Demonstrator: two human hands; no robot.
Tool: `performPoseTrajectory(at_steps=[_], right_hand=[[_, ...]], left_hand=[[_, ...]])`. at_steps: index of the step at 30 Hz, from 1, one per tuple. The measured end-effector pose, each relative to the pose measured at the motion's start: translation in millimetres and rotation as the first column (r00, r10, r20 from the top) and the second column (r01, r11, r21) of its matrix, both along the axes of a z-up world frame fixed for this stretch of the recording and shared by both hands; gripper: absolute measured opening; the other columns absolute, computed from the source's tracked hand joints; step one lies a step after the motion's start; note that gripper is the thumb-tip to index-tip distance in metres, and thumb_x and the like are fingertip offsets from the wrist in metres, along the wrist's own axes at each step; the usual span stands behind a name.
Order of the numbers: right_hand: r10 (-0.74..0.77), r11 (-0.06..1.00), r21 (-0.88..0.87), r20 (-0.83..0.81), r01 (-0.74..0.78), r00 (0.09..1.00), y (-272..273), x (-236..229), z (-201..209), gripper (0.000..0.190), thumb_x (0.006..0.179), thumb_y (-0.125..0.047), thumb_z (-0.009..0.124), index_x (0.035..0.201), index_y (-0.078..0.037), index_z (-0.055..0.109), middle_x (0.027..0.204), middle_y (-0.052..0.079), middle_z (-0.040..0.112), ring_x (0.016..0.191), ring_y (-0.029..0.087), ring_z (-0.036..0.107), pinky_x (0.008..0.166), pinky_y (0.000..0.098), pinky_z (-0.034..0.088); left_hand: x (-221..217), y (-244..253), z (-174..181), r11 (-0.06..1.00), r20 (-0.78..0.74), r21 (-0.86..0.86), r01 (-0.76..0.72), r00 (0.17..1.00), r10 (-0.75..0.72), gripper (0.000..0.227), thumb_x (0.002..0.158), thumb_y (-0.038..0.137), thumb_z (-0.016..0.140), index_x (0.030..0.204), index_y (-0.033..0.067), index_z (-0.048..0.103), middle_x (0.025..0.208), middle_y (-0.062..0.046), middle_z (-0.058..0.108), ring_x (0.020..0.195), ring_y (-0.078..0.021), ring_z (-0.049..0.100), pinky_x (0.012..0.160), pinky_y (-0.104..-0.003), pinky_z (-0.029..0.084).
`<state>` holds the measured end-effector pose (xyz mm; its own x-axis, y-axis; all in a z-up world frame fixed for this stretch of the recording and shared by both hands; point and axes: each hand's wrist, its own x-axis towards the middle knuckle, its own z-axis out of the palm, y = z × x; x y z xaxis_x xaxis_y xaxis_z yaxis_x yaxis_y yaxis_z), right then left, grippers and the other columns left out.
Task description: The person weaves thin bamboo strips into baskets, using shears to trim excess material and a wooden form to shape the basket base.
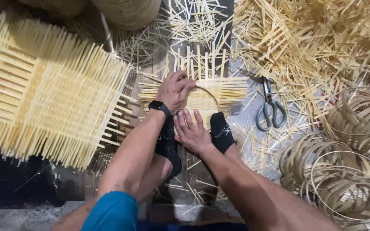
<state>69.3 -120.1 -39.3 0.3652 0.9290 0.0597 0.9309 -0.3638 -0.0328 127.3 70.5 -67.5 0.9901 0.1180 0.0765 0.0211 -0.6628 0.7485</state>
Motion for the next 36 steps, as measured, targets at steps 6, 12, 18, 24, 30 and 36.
performPoseTrajectory(at_steps=[6, 12, 18, 24, 30, 36], right_hand=[[-0.162, 0.985, -0.121, -0.428, 0.121, 0.889, 0.9, 49.7, 40.8, 0.070, 0.085, -0.051, 0.066, 0.135, -0.003, 0.055, 0.140, 0.022, 0.051, 0.135, 0.039, 0.043, 0.112, 0.0560, 0.032], [-0.615, 0.742, -0.200, -0.582, 0.640, 0.532, 24.6, 132.1, 32.3, 0.046, 0.107, -0.041, 0.044, 0.111, 0.000, 0.065, 0.114, 0.029, 0.066, 0.108, 0.048, 0.062, 0.095, 0.0554, 0.047], [-0.650, 0.688, -0.288, -0.652, 0.666, 0.391, 7.6, 143.5, -38.8, 0.053, 0.109, -0.039, 0.040, 0.095, 0.001, 0.072, 0.094, 0.032, 0.068, 0.093, 0.053, 0.064, 0.088, 0.0584, 0.050], [-0.475, 0.605, -0.036, -0.818, 0.796, 0.324, -16.9, 164.4, -79.8, 0.044, 0.099, -0.040, 0.046, 0.108, -0.002, 0.067, 0.098, 0.024, 0.070, 0.087, 0.038, 0.068, 0.076, 0.0466, 0.055], [-0.575, 0.752, -0.153, -0.628, 0.641, 0.525, -170.2, 213.1, 109.6, 0.058, 0.105, -0.051, 0.044, 0.103, 0.001, 0.067, 0.088, 0.019, 0.071, 0.086, 0.034, 0.068, 0.081, 0.0441, 0.052], [-0.864, 0.473, -0.436, -0.400, 0.766, 0.305, -270.7, 171.2, 206.9, 0.052, 0.110, -0.046, 0.047, 0.100, -0.001, 0.071, 0.088, 0.022, 0.071, 0.077, 0.035, 0.064, 0.076, 0.0497, 0.059]], left_hand=[[5.2, -7.4, 15.0, 0.977, -0.171, -0.175, -0.122, 0.981, 0.092, 0.022, 0.097, 0.030, 0.063, 0.098, 0.0139, 0.079, 0.095, -0.011, 0.075, 0.087, -0.0313, 0.071, 0.077, -0.041, 0.056], [18.8, -0.7, -7.1, 0.957, -0.352, -0.231, -0.174, 0.932, 0.085, 0.036, 0.095, 0.040, 0.066, 0.089, 0.0067, 0.076, 0.075, -0.017, 0.070, 0.069, -0.0326, 0.068, 0.066, -0.042, 0.053], [28.0, -3.9, -62.4, 0.928, -0.424, -0.298, -0.222, 0.902, 0.079, 0.046, 0.094, 0.044, 0.070, 0.077, 0.0013, 0.071, 0.065, -0.015, 0.064, 0.061, -0.0262, 0.058, 0.060, -0.041, 0.047], [34.5, 0.9, -59.3, 0.948, -0.456, -0.240, -0.209, 0.886, 0.080, 0.040, 0.095, 0.044, 0.067, 0.088, 0.0053, 0.075, 0.078, -0.015, 0.070, 0.072, -0.0259, 0.063, 0.068, -0.040, 0.049], [6.4, -5.5, 37.7, 0.965, -0.268, -0.257, -0.053, 0.963, -0.018, 0.047, 0.069, 0.032, 0.092, 0.104, 0.0056, 0.075, 0.097, -0.016, 0.076, 0.091, -0.0283, 0.071, 0.084, -0.038, 0.055], [-31.4, -48.4, 132.1, 0.998, 0.334, 0.055, 0.005, 0.942, -0.023, 0.031, 0.074, 0.015, 0.086, 0.099, 0.0077, 0.070, 0.088, -0.011, 0.068, 0.082, -0.0269, 0.067, 0.073, -0.040, 0.055]])
